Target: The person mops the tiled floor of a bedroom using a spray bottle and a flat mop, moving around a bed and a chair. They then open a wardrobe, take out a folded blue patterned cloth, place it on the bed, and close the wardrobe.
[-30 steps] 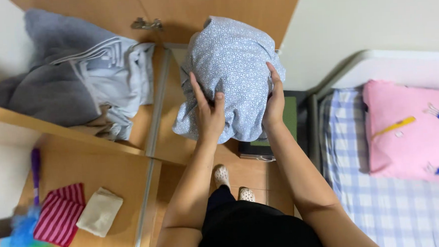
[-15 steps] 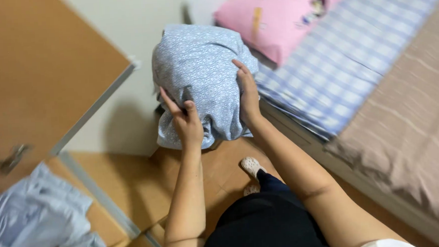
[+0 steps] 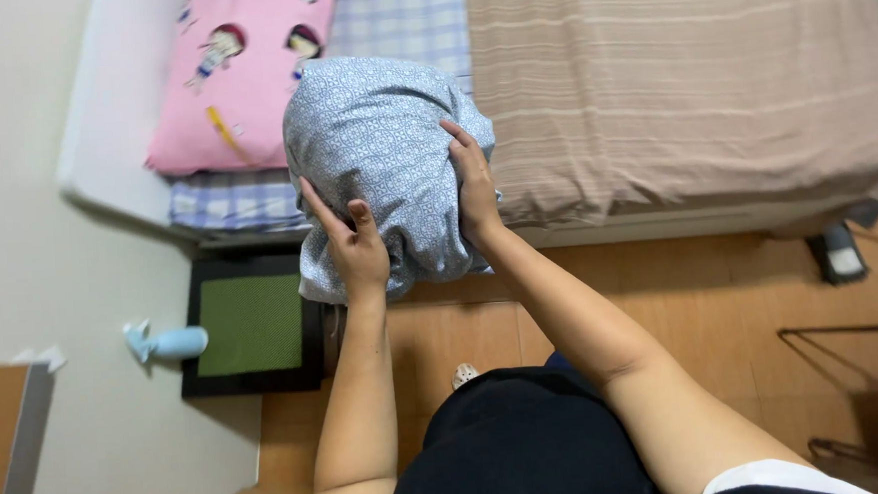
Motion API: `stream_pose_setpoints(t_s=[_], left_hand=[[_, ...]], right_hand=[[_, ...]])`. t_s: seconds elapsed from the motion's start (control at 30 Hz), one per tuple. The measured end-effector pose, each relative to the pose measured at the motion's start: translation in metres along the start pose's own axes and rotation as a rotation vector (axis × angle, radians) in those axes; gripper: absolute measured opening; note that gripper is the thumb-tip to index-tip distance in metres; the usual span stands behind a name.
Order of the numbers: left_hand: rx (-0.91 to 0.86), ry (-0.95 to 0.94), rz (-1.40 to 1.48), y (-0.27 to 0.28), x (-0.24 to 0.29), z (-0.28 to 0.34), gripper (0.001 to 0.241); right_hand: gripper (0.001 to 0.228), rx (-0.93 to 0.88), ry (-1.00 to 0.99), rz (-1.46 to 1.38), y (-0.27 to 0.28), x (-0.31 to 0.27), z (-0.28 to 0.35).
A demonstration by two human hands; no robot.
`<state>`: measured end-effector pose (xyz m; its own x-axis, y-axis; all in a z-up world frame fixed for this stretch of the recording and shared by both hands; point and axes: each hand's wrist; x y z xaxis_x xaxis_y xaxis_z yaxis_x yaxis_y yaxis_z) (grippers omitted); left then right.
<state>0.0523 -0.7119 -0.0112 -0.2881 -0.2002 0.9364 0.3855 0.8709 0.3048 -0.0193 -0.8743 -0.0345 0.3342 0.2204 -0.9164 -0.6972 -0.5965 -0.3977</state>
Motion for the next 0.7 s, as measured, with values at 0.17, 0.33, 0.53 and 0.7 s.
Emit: stream_pose_setpoints(t_s=[0.17, 0.33, 0.53, 0.7], left_hand=[[-0.168, 0.008, -0.046, -0.09, 0.037, -0.007, 0.116], [-0.281, -0.146, 0.007, -0.223, 0.049, 0.008, 0.114], [-0.462, -0.196, 0.058, -0.376, 0.091, 0.045, 0.111], [-0.554, -0.198, 0.055, -0.476, 0.116, 0.069, 0.108]], right_hand=[[0.048, 0.109, 0.044, -0.142, 0.101, -0.022, -0.016], [0.047, 0.276, 0.172, -0.006, 0.224, -0.079, -0.023], [0.048, 0.459, 0.184, 0.065, 0.369, -0.138, -0.019], [0.048, 0.55, 0.177, 0.022, 0.469, -0.165, -0.021]])
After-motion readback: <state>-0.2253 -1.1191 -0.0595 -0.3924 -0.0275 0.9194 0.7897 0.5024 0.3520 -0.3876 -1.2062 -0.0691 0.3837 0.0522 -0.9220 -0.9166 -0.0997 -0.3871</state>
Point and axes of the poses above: each hand's wrist, its own z-axis away from the middle knuckle, its own y-axis out of the back of the hand, x = y × z, and after that the axes turned 1 degree about -x, right-handed
